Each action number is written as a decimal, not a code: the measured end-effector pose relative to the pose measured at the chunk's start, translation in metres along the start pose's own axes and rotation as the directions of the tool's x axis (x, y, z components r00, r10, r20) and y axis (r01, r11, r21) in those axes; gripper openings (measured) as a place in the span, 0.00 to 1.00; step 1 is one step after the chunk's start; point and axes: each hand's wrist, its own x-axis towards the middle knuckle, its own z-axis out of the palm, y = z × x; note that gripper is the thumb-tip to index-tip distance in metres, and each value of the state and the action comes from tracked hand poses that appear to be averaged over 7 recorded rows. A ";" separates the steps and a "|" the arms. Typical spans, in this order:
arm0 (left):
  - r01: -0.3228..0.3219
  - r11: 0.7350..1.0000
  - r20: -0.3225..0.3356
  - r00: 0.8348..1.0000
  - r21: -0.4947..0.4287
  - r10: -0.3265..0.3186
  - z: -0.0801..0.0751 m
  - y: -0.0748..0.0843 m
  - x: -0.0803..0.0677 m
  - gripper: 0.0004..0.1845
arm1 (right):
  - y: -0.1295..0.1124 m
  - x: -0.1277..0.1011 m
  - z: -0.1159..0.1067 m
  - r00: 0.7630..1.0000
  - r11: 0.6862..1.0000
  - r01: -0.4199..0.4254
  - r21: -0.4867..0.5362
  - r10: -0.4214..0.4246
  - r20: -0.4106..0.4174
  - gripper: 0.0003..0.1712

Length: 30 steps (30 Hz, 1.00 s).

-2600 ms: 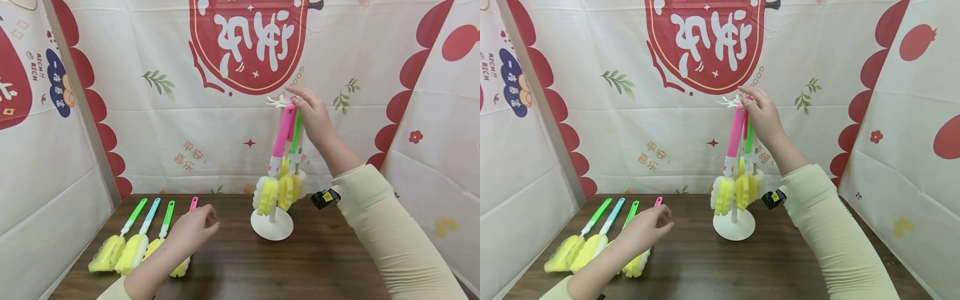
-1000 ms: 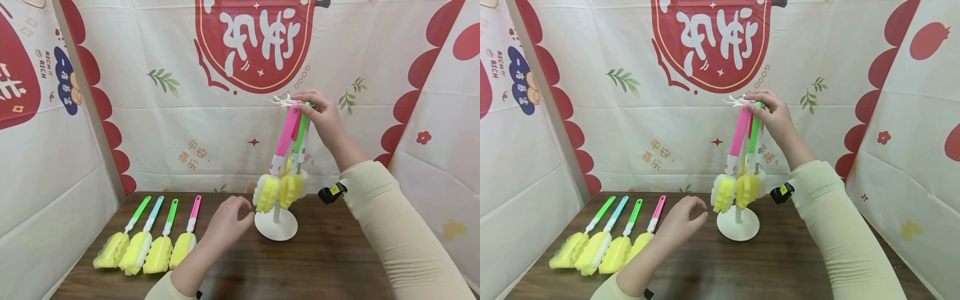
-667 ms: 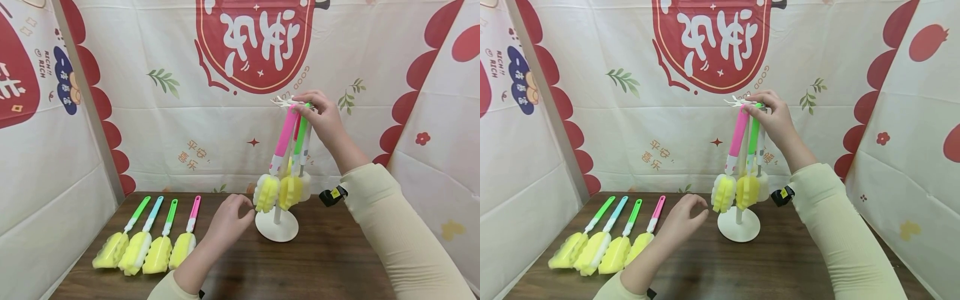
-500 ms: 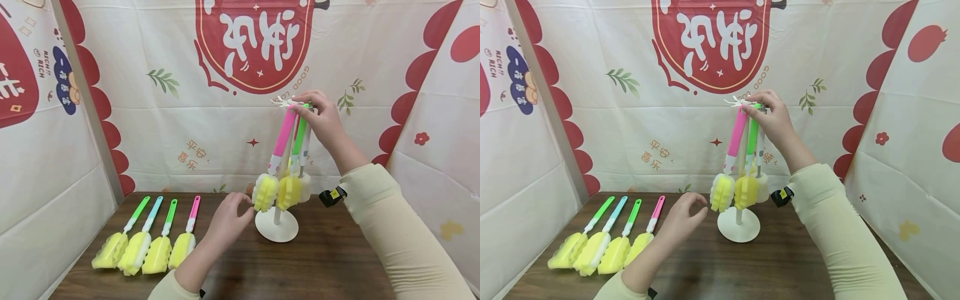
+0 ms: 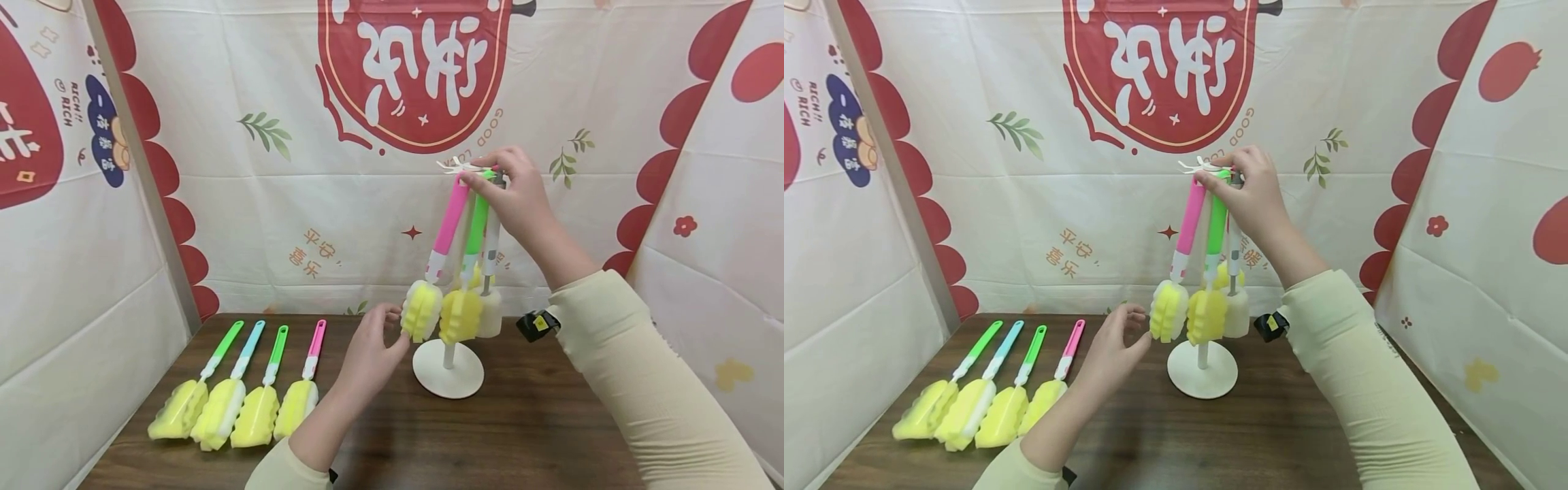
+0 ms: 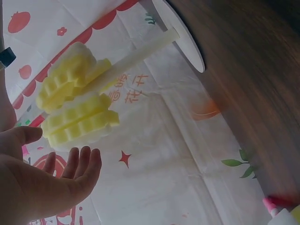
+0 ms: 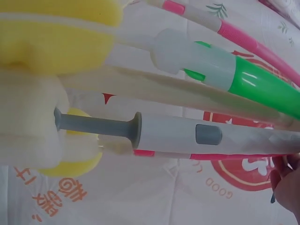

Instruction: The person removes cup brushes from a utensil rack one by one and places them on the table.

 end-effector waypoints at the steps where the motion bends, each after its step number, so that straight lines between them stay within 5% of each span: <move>1: -0.005 1.000 -0.006 1.000 -0.001 0.005 0.000 -0.001 0.001 0.19 | -0.002 0.000 0.001 1.000 1.000 0.001 -0.020 -0.001 -0.004 0.31; 15: 0.009 1.000 -0.060 0.998 0.012 -0.009 0.004 -0.003 0.010 0.24 | -0.015 -0.003 0.011 0.994 0.971 0.057 -0.233 -0.076 -0.075 0.32; 30: 0.019 1.000 -0.077 0.997 -0.017 -0.021 0.017 -0.002 0.020 0.24 | -0.021 -0.007 0.014 0.991 0.944 -0.044 -0.327 0.001 -0.131 0.37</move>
